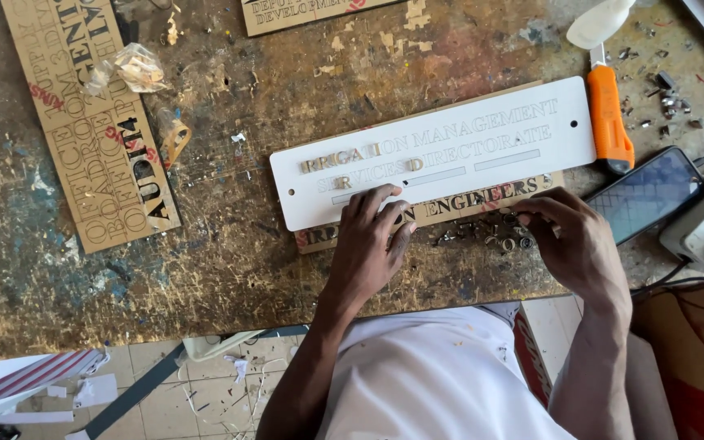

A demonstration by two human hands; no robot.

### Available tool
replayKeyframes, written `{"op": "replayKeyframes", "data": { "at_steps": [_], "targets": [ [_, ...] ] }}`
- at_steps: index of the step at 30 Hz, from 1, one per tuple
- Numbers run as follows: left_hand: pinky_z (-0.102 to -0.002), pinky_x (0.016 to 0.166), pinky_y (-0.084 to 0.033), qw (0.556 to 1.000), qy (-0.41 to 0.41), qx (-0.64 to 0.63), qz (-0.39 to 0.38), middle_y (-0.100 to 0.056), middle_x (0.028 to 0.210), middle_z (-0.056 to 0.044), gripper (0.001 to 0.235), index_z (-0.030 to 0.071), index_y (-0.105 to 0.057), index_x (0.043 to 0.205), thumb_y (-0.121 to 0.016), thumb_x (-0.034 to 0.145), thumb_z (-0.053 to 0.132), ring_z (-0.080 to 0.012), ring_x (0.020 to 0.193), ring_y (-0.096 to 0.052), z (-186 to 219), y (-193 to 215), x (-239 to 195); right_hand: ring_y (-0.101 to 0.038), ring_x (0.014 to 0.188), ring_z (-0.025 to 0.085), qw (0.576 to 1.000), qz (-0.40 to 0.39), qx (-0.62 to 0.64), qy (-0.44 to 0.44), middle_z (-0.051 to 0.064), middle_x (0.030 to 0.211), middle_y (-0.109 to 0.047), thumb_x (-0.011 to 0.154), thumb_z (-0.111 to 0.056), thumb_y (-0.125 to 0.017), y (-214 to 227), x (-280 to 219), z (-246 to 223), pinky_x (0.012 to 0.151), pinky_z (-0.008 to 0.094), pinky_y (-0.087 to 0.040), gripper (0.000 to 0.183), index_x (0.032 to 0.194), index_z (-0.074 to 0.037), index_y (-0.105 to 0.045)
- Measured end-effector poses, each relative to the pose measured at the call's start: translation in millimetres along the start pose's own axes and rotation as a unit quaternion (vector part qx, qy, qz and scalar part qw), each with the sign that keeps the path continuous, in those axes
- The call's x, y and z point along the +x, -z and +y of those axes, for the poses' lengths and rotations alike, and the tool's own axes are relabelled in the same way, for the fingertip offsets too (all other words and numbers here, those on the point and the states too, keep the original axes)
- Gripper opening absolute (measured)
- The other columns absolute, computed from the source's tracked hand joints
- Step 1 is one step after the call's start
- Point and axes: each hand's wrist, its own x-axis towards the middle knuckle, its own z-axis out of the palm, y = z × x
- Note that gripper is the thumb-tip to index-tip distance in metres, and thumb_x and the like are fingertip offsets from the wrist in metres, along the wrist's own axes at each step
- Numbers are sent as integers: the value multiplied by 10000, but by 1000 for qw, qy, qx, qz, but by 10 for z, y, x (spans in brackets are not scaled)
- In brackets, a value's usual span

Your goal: Positioning and aligning individual letters onto a white sign board to form words.

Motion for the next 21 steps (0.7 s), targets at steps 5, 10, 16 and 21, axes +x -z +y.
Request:
{"op": "replayKeyframes", "data": {
  "at_steps": [5,10,16,21],
  "targets": [
    [-529,1182,-496,1000,-1,5,3,-648,1486,-191,358,-15,-745,1320,-677,1139,286,-370,1359,-591,-8,-25,-2,-750,963,285,1000,10,17,-9,93,1252,-767,1138,-103,-718,25,-13,-4,762,423,-584,164,1256,-98,-832],
    [-539,1198,-482,1000,1,12,-3,-649,1489,-193,366,-6,-746,1321,-681,1134,301,-372,1376,-585,-44,-44,11,-815,921,217,995,8,67,-80,105,1099,-849,1115,-96,-715,127,-28,-123,787,364,-660,186,1256,-74,-835],
    [-521,1198,-487,1000,-8,4,-6,-648,1471,-198,351,-17,-737,1320,-673,1144,280,-366,1361,-599,-14,15,49,-829,840,176,985,1,105,-141,64,940,-859,1150,-90,-647,113,-6,-177,781,338,-631,170,1259,-80,-777],
    [-520,1211,-482,1000,-2,14,-8,-645,1483,-178,352,4,-737,1341,-709,1122,278,-354,1367,-597,-26,-13,24,-816,880,144,978,-8,137,-155,35,950,-851,1153,-185,-662,40,-7,-131,756,293,-582,199,1282,-124,-800]
  ]
}}
